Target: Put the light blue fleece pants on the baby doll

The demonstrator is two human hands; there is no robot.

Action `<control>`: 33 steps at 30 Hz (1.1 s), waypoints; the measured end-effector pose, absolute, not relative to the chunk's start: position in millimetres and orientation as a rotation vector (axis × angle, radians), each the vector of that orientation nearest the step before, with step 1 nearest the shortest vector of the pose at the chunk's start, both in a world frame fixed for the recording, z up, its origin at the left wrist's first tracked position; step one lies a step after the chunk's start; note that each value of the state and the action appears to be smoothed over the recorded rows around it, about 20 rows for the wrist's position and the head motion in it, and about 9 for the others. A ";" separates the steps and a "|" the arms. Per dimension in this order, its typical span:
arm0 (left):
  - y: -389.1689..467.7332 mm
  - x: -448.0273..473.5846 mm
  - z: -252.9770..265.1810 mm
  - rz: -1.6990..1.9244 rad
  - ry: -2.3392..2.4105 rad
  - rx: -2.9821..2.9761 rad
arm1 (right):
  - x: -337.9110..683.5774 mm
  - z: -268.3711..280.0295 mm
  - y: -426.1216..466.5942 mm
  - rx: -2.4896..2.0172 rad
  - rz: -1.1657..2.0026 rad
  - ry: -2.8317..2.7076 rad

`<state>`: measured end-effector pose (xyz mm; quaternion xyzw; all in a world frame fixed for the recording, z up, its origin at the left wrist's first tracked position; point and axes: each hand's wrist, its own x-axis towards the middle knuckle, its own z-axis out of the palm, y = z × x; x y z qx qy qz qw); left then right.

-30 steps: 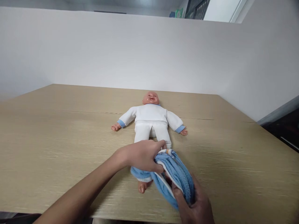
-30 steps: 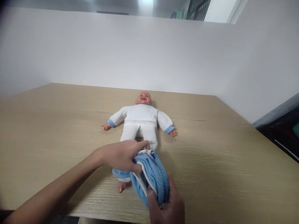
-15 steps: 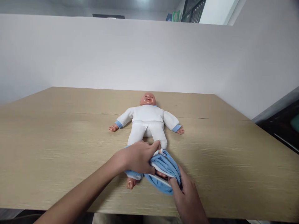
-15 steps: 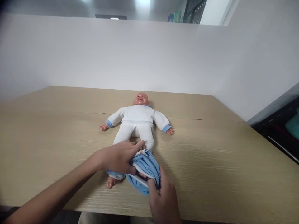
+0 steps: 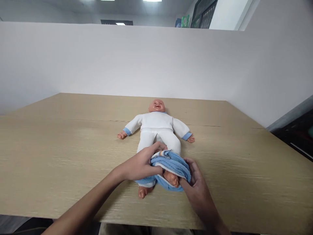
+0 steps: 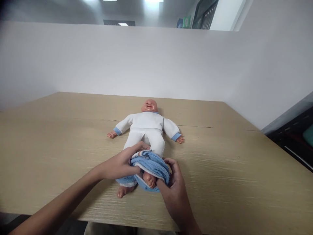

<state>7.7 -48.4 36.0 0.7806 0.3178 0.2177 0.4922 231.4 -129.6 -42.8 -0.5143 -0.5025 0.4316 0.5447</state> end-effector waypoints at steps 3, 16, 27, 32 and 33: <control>-48.0 7.8 33.2 0.605 0.747 1.888 | 243.9 -37.8 -116.2 -1.177 1.047 -1.281; -37.6 -20.5 41.0 0.484 0.890 2.075 | 308.9 -15.5 -78.2 -1.330 1.251 -1.670; -9.3 -34.6 17.2 0.813 1.141 1.984 | 277.1 -7.6 -5.5 -0.995 1.336 -1.587; 0.3 -55.3 -1.6 0.636 1.095 1.839 | 266.8 -36.8 -4.0 -1.080 1.540 -1.172; 0.6 -58.4 -4.0 0.590 1.062 1.798 | 266.2 -40.4 -6.1 -1.086 1.571 -1.120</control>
